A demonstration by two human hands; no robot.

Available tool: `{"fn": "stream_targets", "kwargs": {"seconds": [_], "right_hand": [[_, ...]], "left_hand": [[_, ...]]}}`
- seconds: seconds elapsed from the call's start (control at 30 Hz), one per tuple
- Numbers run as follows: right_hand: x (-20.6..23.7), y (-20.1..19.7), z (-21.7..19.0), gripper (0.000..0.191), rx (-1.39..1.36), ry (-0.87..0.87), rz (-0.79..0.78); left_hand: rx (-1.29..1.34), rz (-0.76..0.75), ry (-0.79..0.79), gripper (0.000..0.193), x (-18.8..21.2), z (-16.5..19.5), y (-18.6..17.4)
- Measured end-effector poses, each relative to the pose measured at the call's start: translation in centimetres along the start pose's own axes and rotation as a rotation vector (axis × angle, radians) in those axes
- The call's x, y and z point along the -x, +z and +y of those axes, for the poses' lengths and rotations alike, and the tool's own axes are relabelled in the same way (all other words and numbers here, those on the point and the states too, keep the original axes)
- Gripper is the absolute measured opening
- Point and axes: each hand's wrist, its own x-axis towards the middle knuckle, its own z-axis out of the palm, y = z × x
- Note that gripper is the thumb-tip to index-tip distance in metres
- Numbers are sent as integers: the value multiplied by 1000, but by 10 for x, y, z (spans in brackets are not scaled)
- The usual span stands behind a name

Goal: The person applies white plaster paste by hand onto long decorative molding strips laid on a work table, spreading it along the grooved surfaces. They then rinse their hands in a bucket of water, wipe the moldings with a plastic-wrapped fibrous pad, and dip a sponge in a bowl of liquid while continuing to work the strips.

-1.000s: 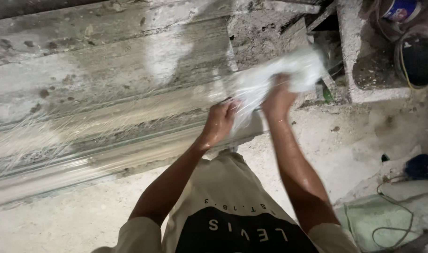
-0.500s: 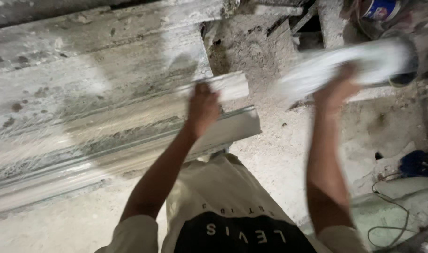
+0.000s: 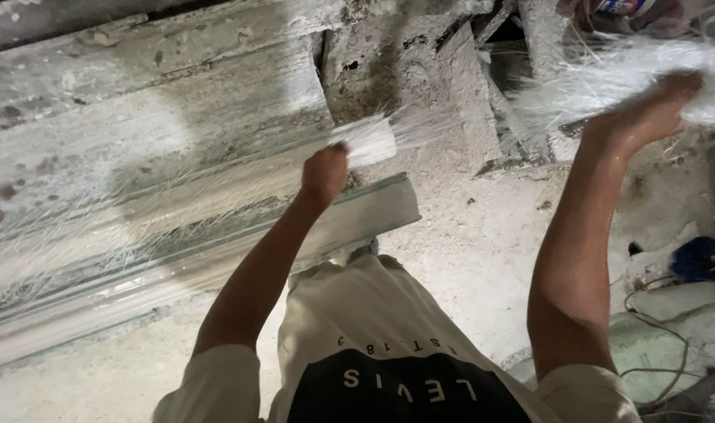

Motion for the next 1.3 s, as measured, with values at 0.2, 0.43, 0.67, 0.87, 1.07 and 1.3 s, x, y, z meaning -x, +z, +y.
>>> {"fn": "stream_targets", "kwargs": {"seconds": [0.2,0.43,0.67,0.87,1.07,1.3], "right_hand": [[114,39,31,51,-178,160,10],[181,112,29,56,-22,450,11],[-17,27,11,74,-321,-92,-203],[68,48,40,57,-216,155,-153],[246,158,97,46,-163,477,-174],[132,225,91,69,-424,593,-422]], "left_hand": [[-160,570,145,41,8,43,-21],[1493,207,354,13,18,83,-26],[97,71,-133,33,-2,4,-25],[298,383,31,44,23,41,-54],[890,350,1,23,70,65,-81],[130,645,-114,17,146,-88,-114]]}}
